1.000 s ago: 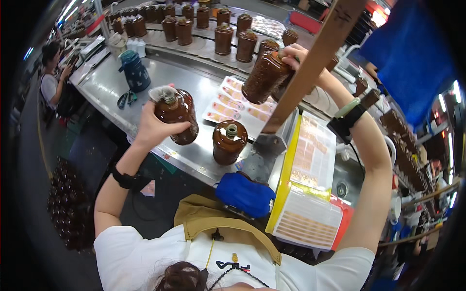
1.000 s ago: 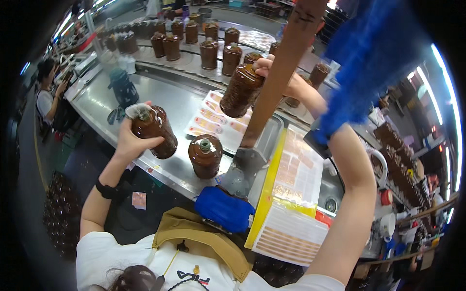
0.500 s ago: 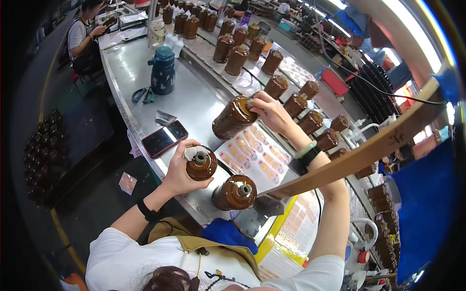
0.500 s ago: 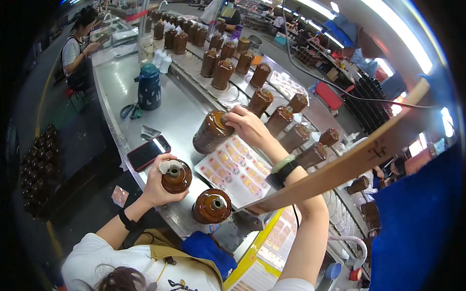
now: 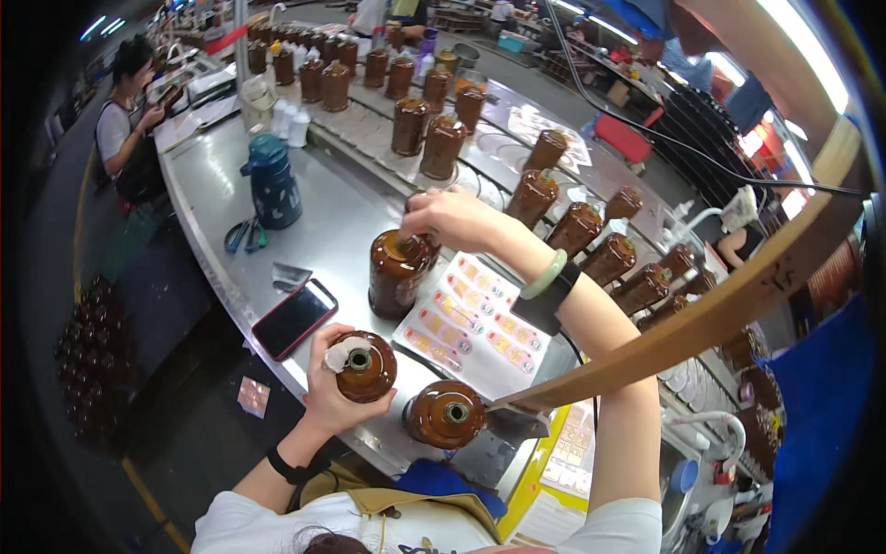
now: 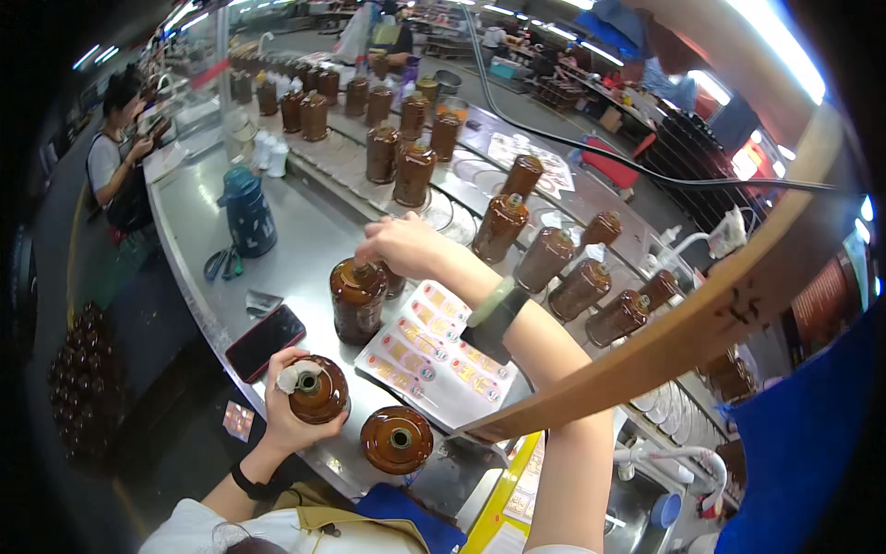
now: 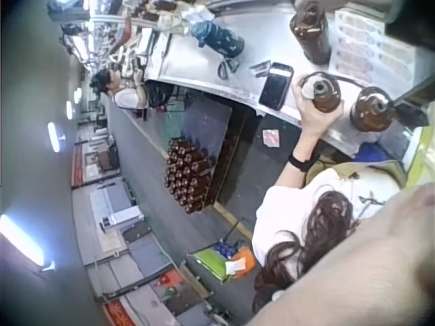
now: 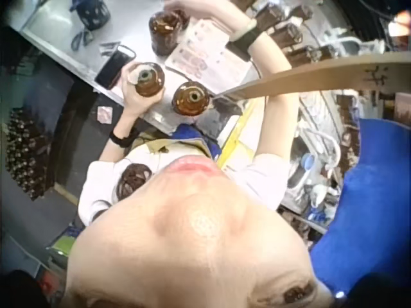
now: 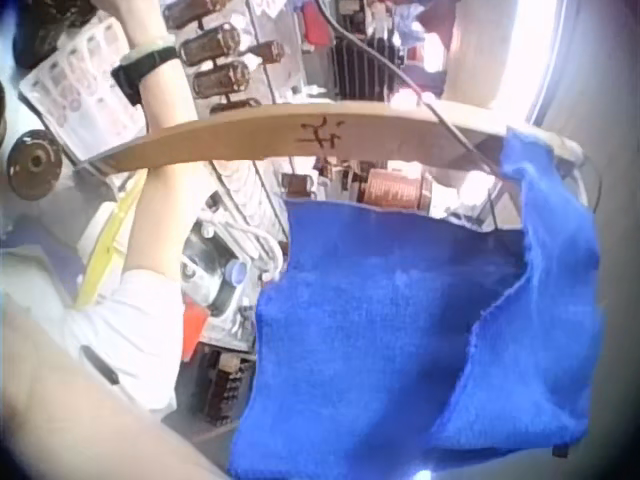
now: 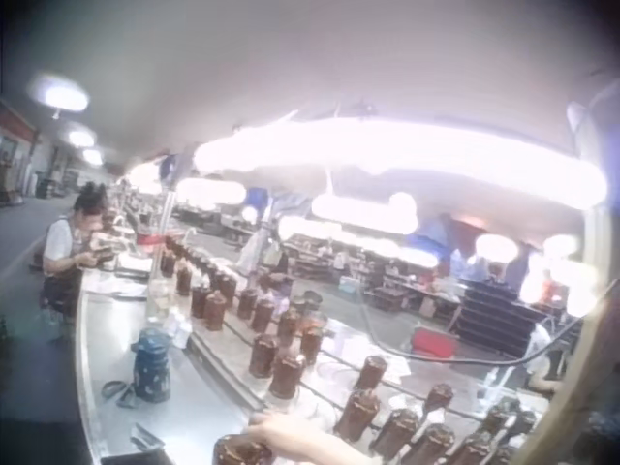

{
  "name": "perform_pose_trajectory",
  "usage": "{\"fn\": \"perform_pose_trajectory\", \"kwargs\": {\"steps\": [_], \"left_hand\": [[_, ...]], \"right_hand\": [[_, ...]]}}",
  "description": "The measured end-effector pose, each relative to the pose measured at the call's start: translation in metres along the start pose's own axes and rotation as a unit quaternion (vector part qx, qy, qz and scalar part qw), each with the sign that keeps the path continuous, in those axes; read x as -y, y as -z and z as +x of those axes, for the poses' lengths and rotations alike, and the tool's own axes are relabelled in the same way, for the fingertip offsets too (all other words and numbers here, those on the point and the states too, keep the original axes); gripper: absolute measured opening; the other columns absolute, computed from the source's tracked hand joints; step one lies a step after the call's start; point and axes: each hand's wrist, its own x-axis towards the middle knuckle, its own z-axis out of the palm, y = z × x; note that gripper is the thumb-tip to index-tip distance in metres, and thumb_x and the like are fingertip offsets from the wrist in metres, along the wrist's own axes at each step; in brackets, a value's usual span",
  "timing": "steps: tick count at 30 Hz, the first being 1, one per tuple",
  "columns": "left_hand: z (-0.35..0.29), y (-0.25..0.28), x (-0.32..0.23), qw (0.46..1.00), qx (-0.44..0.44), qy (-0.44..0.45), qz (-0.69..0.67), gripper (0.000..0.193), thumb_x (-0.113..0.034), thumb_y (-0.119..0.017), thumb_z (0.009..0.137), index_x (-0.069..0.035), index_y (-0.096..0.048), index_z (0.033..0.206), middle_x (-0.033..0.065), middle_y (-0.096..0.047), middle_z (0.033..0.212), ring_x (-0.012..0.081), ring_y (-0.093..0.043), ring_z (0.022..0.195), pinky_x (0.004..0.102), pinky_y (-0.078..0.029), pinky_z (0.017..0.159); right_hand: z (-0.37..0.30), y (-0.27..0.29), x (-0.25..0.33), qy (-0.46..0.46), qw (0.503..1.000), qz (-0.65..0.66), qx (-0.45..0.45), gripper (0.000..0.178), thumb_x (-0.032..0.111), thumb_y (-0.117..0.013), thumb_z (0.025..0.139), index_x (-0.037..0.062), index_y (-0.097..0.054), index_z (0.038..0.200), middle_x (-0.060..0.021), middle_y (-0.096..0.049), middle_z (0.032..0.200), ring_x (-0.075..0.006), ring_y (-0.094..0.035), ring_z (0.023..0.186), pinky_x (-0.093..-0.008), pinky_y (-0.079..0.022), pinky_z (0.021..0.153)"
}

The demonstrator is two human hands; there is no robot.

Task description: Applying labels and decorative ribbons to ceramic liquor bottles at a factory workstation.

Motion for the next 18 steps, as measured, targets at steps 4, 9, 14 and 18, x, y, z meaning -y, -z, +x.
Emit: {"fn": "perform_pose_trajectory", "kwargs": {"steps": [4, 9, 14, 18], "left_hand": [[-0.004, -0.003, 0.001, 0.998, -0.010, 0.043, -0.034, 0.083, -0.021, -0.093, 0.058, 0.000, -0.051, 0.127, 0.0105, -0.050, 0.124, 0.0221, -0.058, 0.111, 0.0338, -0.050, 0.099], [0.002, -0.004, 0.003, 1.000, -0.011, 0.006, -0.027, 0.083, -0.015, -0.092, 0.059, -0.002, -0.049, 0.129, 0.0096, -0.051, 0.123, 0.0217, -0.058, 0.111, 0.0336, -0.049, 0.098], [0.027, -0.007, 0.018, 0.998, -0.014, -0.053, 0.007, 0.079, -0.014, -0.091, 0.062, -0.001, -0.050, 0.128, 0.0094, -0.054, 0.122, 0.0210, -0.061, 0.110, 0.0341, -0.051, 0.099], [0.047, -0.009, 0.032, 0.990, -0.034, -0.104, 0.090, 0.076, -0.016, -0.091, 0.063, 0.001, -0.053, 0.126, 0.0160, -0.053, 0.127, 0.0280, -0.060, 0.112, 0.0403, -0.050, 0.099]], "right_hand": [[-0.013, 0.046, -0.002, -0.074, 0.982, 0.083, -0.154, 0.057, 0.000, -0.060, 0.089, 0.0235, -0.060, 0.141, -0.0096, -0.067, 0.111, -0.0318, -0.065, 0.107, -0.0440, -0.054, 0.091], [-0.083, 0.083, -0.005, -0.191, 0.935, 0.139, -0.264, 0.062, 0.002, -0.056, 0.100, 0.0218, -0.040, 0.156, -0.0145, -0.066, 0.120, -0.0314, -0.064, 0.111, -0.0390, -0.052, 0.097], [-0.190, 0.074, 0.031, -0.358, 0.899, 0.114, -0.224, 0.071, 0.006, -0.056, 0.102, 0.0232, -0.024, 0.163, -0.0141, -0.067, 0.119, -0.0277, -0.065, 0.111, -0.0395, -0.050, 0.098], [-0.268, 0.071, 0.088, -0.415, 0.871, 0.093, -0.244, 0.066, 0.007, -0.054, 0.104, 0.0157, -0.025, 0.163, -0.0149, -0.056, 0.142, -0.0238, -0.065, 0.110, -0.0367, -0.051, 0.097]]}}
